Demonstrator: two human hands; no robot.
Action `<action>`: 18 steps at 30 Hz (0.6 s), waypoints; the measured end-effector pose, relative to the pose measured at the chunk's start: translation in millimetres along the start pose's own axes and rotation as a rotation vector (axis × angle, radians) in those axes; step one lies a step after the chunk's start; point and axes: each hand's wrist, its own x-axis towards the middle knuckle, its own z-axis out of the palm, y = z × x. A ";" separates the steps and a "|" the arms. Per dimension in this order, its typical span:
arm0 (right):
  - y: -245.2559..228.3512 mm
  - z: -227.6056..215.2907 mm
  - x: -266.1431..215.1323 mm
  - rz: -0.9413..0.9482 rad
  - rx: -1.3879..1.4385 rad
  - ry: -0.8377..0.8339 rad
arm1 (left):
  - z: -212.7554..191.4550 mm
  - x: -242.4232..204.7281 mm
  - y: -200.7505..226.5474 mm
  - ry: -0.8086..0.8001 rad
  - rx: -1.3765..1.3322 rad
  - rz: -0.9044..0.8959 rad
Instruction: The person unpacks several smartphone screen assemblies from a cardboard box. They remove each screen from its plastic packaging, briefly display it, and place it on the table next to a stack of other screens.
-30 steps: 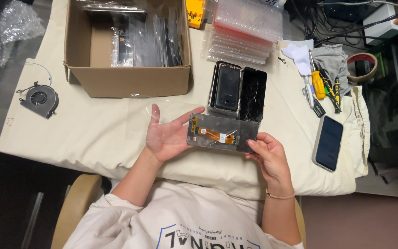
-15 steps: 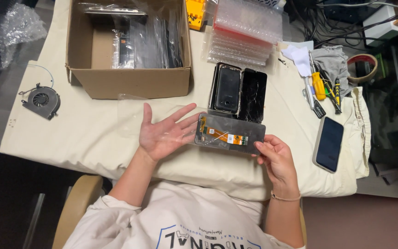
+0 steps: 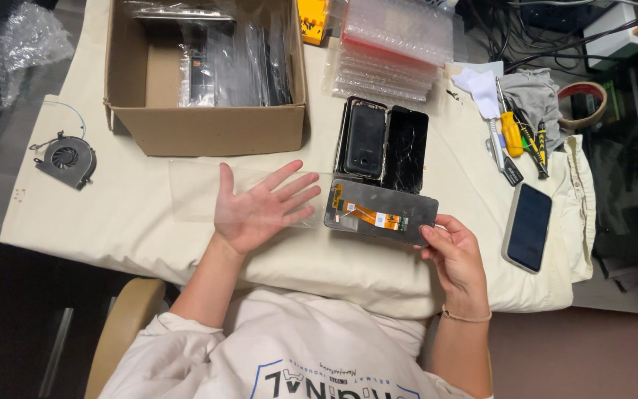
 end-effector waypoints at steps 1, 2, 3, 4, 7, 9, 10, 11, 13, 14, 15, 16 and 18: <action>-0.6 0.6 -0.5 -0.002 0.004 0.000 | -0.3 -0.2 1.1 0.010 0.005 -0.001; 0.4 -0.3 -0.4 -0.001 0.005 0.002 | 0.4 -0.7 0.9 0.010 0.004 -0.003; 1.4 -1.0 0.0 0.003 0.010 0.006 | 1.2 -1.2 1.1 0.056 -0.032 0.002; 2.5 -1.6 0.5 0.006 0.015 0.009 | 1.8 -1.7 1.2 0.101 -0.069 0.008; 3.2 -7.0 1.3 0.014 0.023 0.022 | -4.1 -4.8 6.0 0.146 -0.082 0.047; 3.1 -9.4 -0.2 0.015 0.018 0.032 | 0.6 -10.7 12.4 0.179 -0.123 0.065; 2.0 -10.1 0.6 0.013 0.014 0.040 | 3.5 -12.1 16.7 0.209 -0.162 0.084; 1.9 -10.1 3.0 0.009 0.015 0.040 | 6.1 -11.9 19.3 0.206 -0.160 0.083; 4.5 -11.4 4.1 0.011 0.031 0.051 | 10.0 -14.8 21.4 0.299 -0.166 0.127; 5.3 -12.5 2.8 0.017 0.030 0.053 | 11.3 -17.8 22.3 0.305 -0.169 0.125; 5.2 -13.1 3.0 0.019 0.027 0.046 | 13.0 -20.2 23.8 0.278 -0.124 0.129; 5.0 -13.6 3.3 0.020 0.023 0.039 | 14.7 -22.7 25.4 0.251 -0.079 0.133; 6.4 -13.7 4.6 0.017 0.027 0.037 | -18.2 -29.0 38.5 0.306 -0.060 0.130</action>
